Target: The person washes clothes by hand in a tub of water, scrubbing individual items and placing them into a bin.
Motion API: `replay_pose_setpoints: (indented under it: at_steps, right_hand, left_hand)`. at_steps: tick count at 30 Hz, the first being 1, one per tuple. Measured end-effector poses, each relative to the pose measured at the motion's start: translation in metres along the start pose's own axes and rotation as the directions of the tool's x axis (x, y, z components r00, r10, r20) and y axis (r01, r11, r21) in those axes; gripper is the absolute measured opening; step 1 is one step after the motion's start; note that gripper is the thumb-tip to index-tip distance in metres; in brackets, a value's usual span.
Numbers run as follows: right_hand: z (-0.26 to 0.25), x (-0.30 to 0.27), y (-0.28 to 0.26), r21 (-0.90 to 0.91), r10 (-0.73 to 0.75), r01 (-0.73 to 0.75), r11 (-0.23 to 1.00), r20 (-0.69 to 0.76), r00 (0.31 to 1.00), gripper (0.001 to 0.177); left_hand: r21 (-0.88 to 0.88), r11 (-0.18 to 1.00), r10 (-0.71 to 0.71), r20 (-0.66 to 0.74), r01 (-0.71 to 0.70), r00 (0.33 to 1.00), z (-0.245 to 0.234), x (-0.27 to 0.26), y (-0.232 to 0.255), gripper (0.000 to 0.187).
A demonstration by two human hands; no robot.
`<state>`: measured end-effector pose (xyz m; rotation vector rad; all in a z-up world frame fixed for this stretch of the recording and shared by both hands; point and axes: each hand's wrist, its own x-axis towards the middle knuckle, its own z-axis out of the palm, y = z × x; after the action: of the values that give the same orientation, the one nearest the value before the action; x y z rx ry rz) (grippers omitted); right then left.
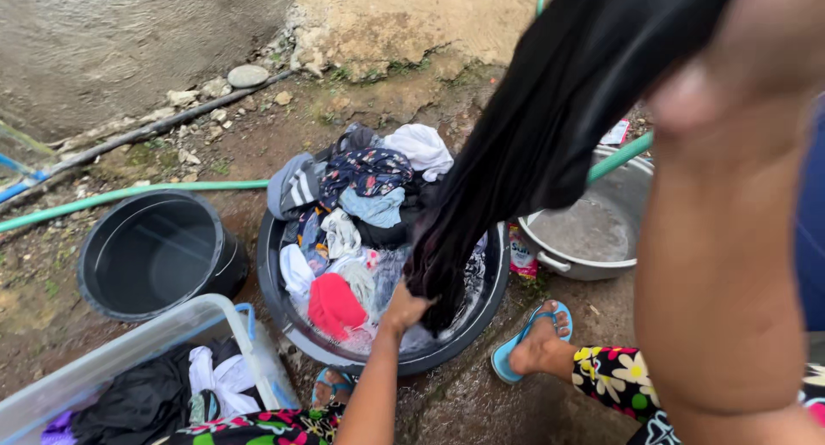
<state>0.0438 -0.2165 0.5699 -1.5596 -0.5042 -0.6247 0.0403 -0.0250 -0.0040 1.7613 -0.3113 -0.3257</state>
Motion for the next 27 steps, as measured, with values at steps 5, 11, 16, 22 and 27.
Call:
replay_pose_setpoints:
  at_steps: [5,11,16,22,27]
  right_hand:
    - [-0.037,-0.083,0.099,0.19,0.379,-0.361,0.913,-0.07,0.923,0.044]
    - [-0.018,-0.229,0.276,-0.775,0.69,-0.203,0.598,0.369,0.623,0.042]
    - [-0.001,-0.25,0.272,-0.725,0.601,-0.149,0.672,0.417,0.682,0.105]
    - [-0.004,-0.154,0.221,0.04,0.3,-0.382,0.923,0.545,0.783,0.067]
    - [0.0,-0.12,0.163,-0.451,0.381,-0.095,0.887,0.6,0.704,0.034]
  left_hand:
    - [-0.143,0.968,-0.22,-0.083,0.206,0.972,-0.001,-0.017,-0.004,0.066]
    - [0.312,0.948,-0.045,-0.065,0.063,0.997,-0.039,0.0,0.057,0.059]
    - [0.595,0.781,0.086,0.2,-0.191,0.976,-0.069,0.008,0.183,0.034]
    - [0.636,0.729,0.275,0.065,-0.252,0.959,-0.111,-0.001,0.347,0.028]
    - [0.639,0.679,0.527,-0.079,-0.363,0.846,-0.123,-0.009,0.351,0.02]
